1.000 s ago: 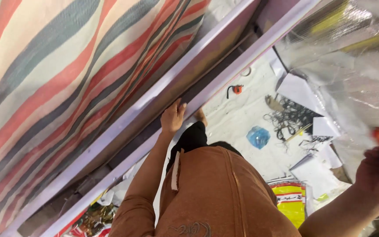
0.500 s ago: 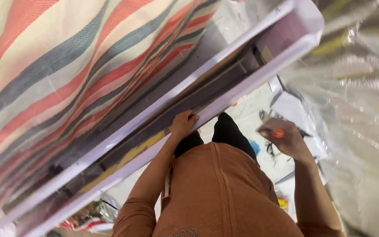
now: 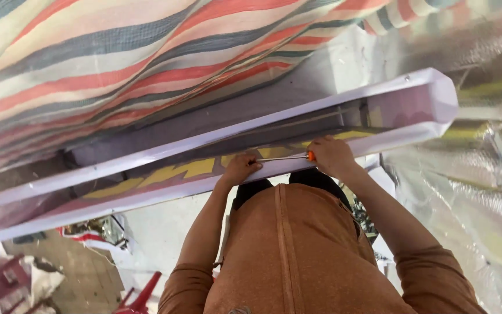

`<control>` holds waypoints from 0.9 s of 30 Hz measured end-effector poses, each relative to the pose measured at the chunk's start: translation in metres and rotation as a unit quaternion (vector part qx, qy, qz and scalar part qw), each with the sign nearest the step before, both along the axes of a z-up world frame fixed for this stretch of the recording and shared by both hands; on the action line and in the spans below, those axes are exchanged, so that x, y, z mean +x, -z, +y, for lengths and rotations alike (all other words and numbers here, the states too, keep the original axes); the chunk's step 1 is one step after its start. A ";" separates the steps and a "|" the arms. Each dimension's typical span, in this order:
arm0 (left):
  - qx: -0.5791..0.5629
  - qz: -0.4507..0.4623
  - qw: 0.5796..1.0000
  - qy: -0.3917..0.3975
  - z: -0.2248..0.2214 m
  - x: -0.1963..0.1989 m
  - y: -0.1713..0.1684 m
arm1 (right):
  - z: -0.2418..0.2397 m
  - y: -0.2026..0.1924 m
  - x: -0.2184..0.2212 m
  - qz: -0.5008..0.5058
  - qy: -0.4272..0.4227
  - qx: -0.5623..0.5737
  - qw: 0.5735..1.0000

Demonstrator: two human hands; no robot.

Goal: Smoothing and securing a banner into its frame by tucking the edges with a screwdriver.

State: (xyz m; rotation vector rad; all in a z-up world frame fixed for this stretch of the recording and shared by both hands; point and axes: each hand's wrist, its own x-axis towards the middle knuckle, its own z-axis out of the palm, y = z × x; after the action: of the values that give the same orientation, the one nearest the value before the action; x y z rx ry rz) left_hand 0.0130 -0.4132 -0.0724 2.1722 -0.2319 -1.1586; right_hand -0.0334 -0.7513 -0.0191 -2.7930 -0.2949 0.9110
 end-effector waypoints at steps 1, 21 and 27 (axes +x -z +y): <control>0.002 0.000 1.000 -0.008 -0.002 0.000 -0.003 | 0.003 0.000 0.001 0.000 -0.008 0.002 1.000; -0.074 0.157 0.985 -0.002 -0.004 0.002 0.012 | 0.078 -0.019 -0.043 -0.347 -0.095 0.133 0.923; -0.070 0.163 0.984 0.017 0.005 0.001 0.030 | 0.096 0.033 -0.056 -0.409 -0.078 0.114 0.902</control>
State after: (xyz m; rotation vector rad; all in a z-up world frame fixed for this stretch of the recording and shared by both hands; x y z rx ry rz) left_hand 0.0138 -0.4082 -0.1021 1.8316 -0.1993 -1.4513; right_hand -0.0896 -0.6557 -0.0518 -2.7817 -0.6903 -0.3258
